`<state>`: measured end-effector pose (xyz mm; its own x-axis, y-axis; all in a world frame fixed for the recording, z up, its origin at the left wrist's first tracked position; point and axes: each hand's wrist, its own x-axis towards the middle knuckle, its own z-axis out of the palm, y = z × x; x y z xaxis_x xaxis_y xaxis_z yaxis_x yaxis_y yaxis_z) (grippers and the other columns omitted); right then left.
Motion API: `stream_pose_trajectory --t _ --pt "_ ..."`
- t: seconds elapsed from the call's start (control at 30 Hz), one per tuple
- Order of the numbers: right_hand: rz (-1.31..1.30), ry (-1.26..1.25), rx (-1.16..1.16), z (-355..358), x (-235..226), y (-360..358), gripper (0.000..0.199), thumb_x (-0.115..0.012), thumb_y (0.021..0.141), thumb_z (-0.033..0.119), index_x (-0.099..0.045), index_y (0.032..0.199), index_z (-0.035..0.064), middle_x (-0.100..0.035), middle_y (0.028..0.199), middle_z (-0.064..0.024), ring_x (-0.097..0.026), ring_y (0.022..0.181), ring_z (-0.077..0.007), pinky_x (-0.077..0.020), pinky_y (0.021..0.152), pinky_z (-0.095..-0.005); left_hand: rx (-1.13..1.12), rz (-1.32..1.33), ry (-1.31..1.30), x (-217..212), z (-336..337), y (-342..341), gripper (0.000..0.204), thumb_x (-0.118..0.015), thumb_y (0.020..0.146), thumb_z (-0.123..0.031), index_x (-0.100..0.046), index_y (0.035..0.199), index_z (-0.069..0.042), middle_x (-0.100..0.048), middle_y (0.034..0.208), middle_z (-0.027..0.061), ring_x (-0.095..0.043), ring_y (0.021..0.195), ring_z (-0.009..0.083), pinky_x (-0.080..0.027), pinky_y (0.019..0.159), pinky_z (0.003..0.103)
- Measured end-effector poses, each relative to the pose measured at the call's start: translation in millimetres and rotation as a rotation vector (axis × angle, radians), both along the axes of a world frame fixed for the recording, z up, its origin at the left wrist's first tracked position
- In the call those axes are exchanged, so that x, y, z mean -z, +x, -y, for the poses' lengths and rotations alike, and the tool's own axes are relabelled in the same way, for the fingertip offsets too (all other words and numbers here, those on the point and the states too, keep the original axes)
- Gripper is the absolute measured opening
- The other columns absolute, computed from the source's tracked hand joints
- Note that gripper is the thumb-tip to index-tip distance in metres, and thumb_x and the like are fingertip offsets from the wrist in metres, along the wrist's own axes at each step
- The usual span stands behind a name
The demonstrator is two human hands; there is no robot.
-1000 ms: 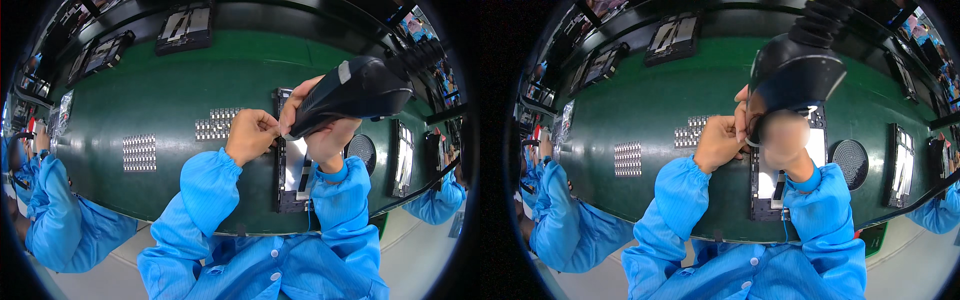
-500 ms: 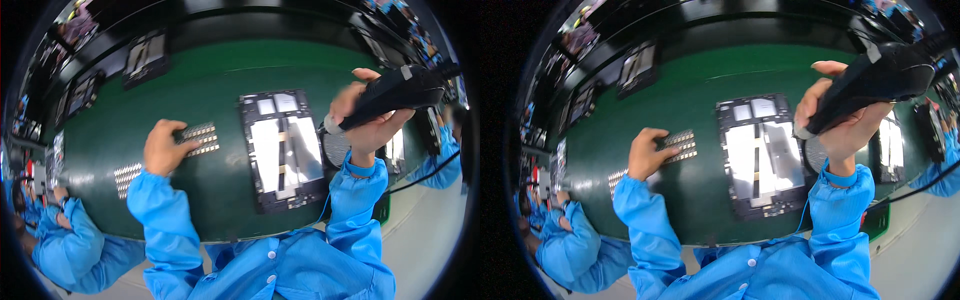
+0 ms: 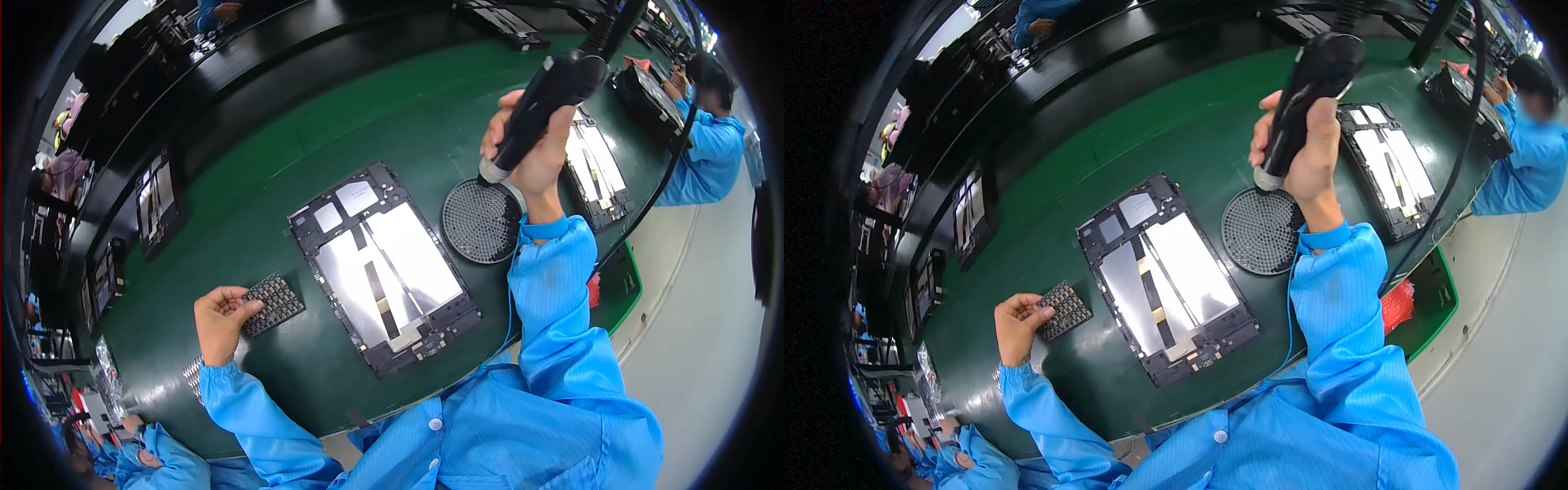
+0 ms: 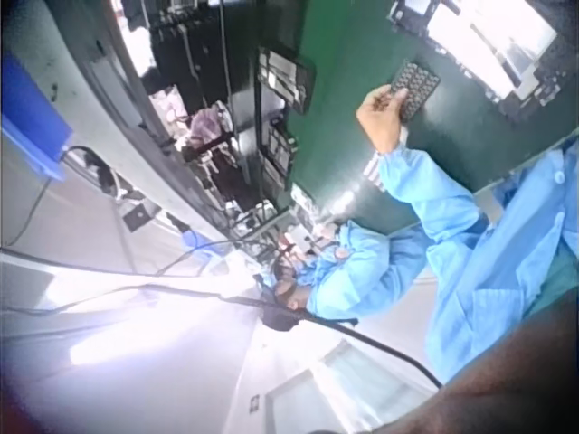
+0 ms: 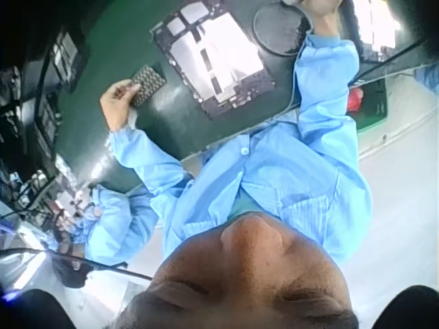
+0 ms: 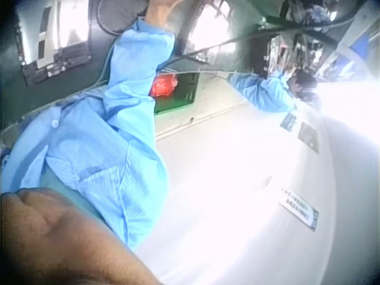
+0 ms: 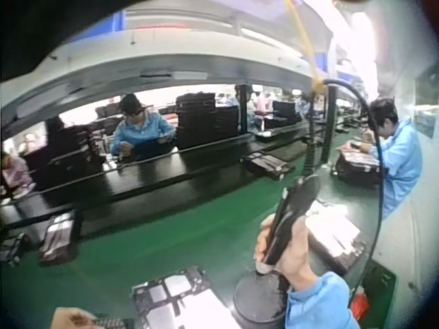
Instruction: Assembling electronic screen components using an electric screwdriver at a manufacturing workbench.
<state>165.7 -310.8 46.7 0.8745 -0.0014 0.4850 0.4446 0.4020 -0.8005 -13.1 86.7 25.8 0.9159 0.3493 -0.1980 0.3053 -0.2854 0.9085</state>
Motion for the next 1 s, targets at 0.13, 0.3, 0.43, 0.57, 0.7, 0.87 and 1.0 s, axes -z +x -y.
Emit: stream_pose_trajectory --t 0.13,0.3,0.43,0.57,0.7,0.87,1.0 --pt "-0.012 0.000 0.019 -4.3 5.7 3.2 0.078 -0.034 0.087 0.069 -0.054 0.097 -0.0058 -0.055 0.062 -0.0111 -0.055 0.049 -0.0168 -0.0445 0.047 -0.0268 -0.057 0.005 0.118 9.3 -0.5 1.0 0.017 -0.077 0.065 0.004 -0.066 0.078 0.005 -0.062 0.068 0.0022 -0.055 0.060 0.0061 -0.044 0.056 0.019" --pt "0.002 -0.052 0.042 -5.2 5.1 4.7 0.077 -0.034 0.088 0.067 -0.053 0.095 -0.0073 -0.056 0.061 -0.0109 -0.055 0.049 -0.0155 -0.0440 0.047 -0.0257 -0.067 -0.079 0.501 -8.7 20.3 3.8 0.014 -0.079 0.064 0.000 -0.066 0.067 0.003 -0.063 0.069 0.0041 -0.055 0.059 0.0072 -0.042 0.054 0.021" --pt "-0.005 -0.049 0.036 -6.0 7.4 6.2 0.078 -0.034 0.088 0.068 -0.053 0.095 -0.0072 -0.056 0.061 -0.0109 -0.055 0.049 -0.0153 -0.0439 0.047 -0.0256 0.001 0.290 0.710 1.5 20.2 5.5 0.015 -0.079 0.063 -0.002 -0.066 0.068 0.002 -0.063 0.063 0.0045 -0.054 0.058 0.0084 -0.043 0.054 0.022" --pt "-0.006 -0.060 0.054 -3.2 7.4 5.0 0.077 -0.035 0.088 0.068 -0.053 0.095 -0.0074 -0.056 0.061 -0.0109 -0.055 0.049 -0.0153 -0.0437 0.046 -0.0254 -0.127 0.290 0.488 -1.6 28.9 6.3 0.015 -0.079 0.065 -0.001 -0.065 0.069 0.002 -0.062 0.061 0.0038 -0.054 0.057 0.0082 -0.044 0.054 0.022" --pt "-0.013 -0.037 0.059 -8.7 6.0 2.2 0.077 -0.038 0.087 0.068 -0.053 0.095 -0.0072 -0.056 0.062 -0.0112 -0.055 0.049 -0.0157 -0.0437 0.046 -0.0256 -0.060 0.167 0.390 -8.7 42.2 -4.5 0.015 -0.078 0.066 -0.001 -0.065 0.072 0.003 -0.062 0.061 0.0042 -0.054 0.056 0.0077 -0.045 0.054 0.022" --pt "0.017 0.029 -0.039 -14.2 -11.9 -8.6 0.081 -0.033 0.084 0.074 -0.051 0.103 -0.0028 -0.054 0.063 -0.0096 -0.054 0.052 -0.0183 -0.0447 0.049 -0.0293 0.233 0.101 0.342 -3.5 80.4 -13.6 0.016 -0.078 0.067 -0.007 -0.068 0.075 0.002 -0.065 0.063 0.0095 -0.060 0.056 0.0114 -0.047 0.053 0.024" --pt "0.019 0.085 -0.250 -50.1 -32.0 -27.8 0.088 -0.024 0.081 0.079 -0.050 0.105 -0.0018 -0.054 0.063 -0.0099 -0.054 0.052 -0.0189 -0.0449 0.050 -0.0302 0.318 0.200 0.280 12.9 94.7 -10.7 0.015 -0.077 0.069 -0.007 -0.069 0.079 0.000 -0.065 0.068 0.0114 -0.063 0.057 0.0167 -0.049 0.053 0.026"
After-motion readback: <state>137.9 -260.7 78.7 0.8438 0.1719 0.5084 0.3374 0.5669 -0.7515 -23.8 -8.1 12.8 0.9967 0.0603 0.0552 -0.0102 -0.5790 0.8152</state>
